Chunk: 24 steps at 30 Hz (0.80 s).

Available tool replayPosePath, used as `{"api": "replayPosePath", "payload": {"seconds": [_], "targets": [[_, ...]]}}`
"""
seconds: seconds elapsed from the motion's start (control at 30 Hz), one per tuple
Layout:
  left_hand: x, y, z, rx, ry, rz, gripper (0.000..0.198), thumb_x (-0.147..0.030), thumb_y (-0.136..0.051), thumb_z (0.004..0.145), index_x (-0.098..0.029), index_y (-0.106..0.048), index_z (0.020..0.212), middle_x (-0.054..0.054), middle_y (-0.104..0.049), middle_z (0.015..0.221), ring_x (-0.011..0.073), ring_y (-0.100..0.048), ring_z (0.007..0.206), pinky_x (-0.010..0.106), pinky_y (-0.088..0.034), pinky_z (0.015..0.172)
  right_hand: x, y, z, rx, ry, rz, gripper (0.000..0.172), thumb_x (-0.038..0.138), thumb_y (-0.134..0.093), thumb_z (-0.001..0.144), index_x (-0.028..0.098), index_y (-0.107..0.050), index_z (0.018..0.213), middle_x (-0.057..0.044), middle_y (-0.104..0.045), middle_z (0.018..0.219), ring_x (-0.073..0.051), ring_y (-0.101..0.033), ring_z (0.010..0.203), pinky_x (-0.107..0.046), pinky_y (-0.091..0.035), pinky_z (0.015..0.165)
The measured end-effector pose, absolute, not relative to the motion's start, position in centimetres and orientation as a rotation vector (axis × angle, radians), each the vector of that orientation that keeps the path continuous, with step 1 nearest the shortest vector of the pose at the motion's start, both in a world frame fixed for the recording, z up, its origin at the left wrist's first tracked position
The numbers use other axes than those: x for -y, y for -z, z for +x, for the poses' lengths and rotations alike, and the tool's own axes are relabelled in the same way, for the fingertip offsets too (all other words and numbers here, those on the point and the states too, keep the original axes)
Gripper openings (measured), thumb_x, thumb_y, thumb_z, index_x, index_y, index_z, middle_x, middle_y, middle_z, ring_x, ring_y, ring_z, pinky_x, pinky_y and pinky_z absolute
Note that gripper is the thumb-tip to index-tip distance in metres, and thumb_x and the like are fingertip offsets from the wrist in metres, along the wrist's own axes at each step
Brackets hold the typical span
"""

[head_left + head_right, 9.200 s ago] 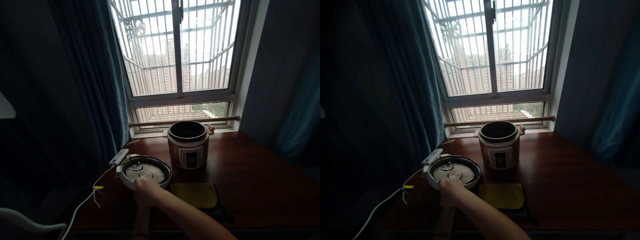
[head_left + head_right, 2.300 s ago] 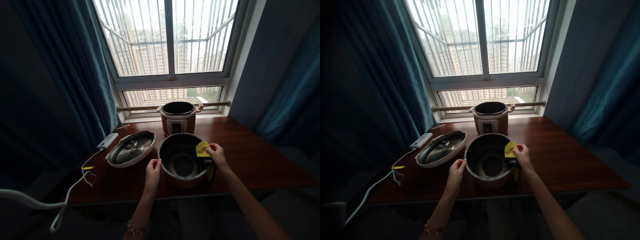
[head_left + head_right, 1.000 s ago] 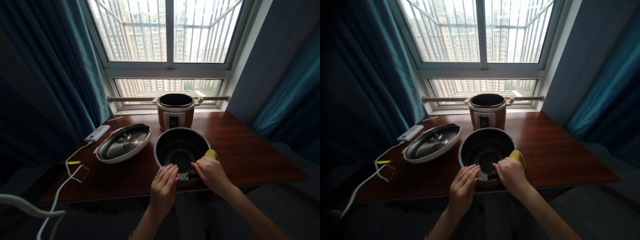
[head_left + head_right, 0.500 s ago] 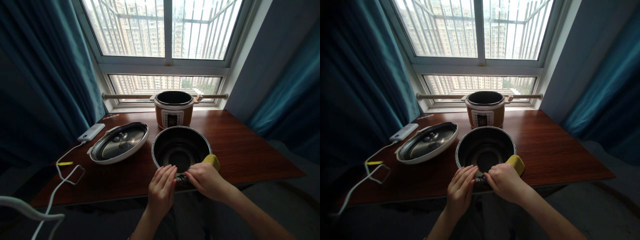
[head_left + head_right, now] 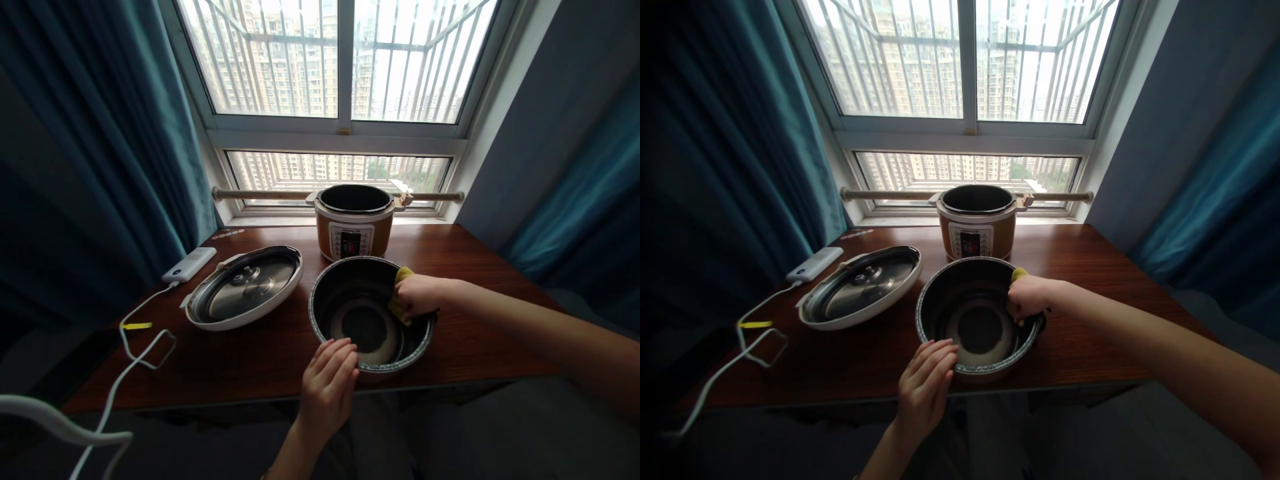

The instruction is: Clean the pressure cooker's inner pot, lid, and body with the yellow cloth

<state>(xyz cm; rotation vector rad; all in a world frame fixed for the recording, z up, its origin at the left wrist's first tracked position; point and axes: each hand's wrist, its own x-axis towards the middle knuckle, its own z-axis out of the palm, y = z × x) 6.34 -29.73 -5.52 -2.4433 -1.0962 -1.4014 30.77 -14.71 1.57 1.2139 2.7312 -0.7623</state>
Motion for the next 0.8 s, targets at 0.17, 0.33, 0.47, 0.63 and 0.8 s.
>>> {"api": "replayPosePath", "payload": {"seconds": [0.17, 0.33, 0.47, 0.63, 0.8], "targets": [[29.6, 5.3, 6.2, 1.099, 1.411, -2.477, 0.025, -0.009, -0.044, 0.081, -0.017, -0.058, 0.101, 0.007, -0.068, 0.097, 0.0189, -0.059, 0.102, 0.036, -0.043, 0.092, 10.6, -0.2, 29.0, -2.893, 0.727, 1.182, 0.024, 0.008, -0.066, 0.055, 0.021, -0.051, 0.041, 0.002, -0.056, 0.051, -0.012, -0.052, 0.064, -0.023, -0.040, 0.071], [29.6, 5.1, 6.1, 1.083, 1.419, -2.499, 0.025, -0.009, -0.044, 0.080, -0.016, -0.058, 0.100, 0.008, -0.068, 0.096, 0.0184, -0.059, 0.101, 0.035, -0.043, 0.093, 8.4, 0.8, 26.4, -3.017, 0.716, 1.149, 0.034, 0.005, -0.029, 0.086, 0.016, -0.061, 0.084, 0.000, -0.065, 0.078, -0.009, -0.058, 0.071, -0.021, -0.042, 0.066], [29.7, 5.0, 6.4, 1.116, 1.431, -2.465, 0.025, -0.009, -0.044, 0.080, -0.016, -0.058, 0.099, 0.007, -0.068, 0.094, 0.0188, -0.060, 0.098, 0.035, -0.044, 0.090, 7.9, 0.5, 26.2, -3.103, 0.531, 0.987, 0.035, 0.006, -0.028, 0.088, 0.018, -0.060, 0.094, -0.002, -0.063, 0.100, -0.011, -0.054, 0.095, -0.025, -0.038, 0.081], [29.9, 5.3, 6.8, 1.159, 1.438, -2.399, 0.024, -0.008, -0.045, 0.080, -0.016, -0.059, 0.098, 0.007, -0.068, 0.095, 0.0195, -0.059, 0.100, 0.036, -0.043, 0.091, 9.1, -0.2, 28.5, -3.052, 0.043, 0.819, 0.016, 0.014, -0.050, 0.080, 0.018, -0.065, 0.078, -0.005, -0.065, 0.095, -0.020, -0.045, 0.102, -0.033, -0.026, 0.087], [30.0, 5.5, 6.9, 1.159, 1.431, -2.402, 0.024, -0.008, -0.046, 0.080, -0.016, -0.058, 0.100, 0.008, -0.067, 0.099, 0.0200, -0.058, 0.103, 0.038, -0.042, 0.092, 12.6, -1.5, 30.7, -2.747, -0.232, 0.929, 0.025, 0.030, -0.051, 0.082, 0.017, -0.069, 0.071, -0.008, -0.066, 0.073, -0.022, -0.049, 0.092, -0.033, -0.026, 0.076]]}}
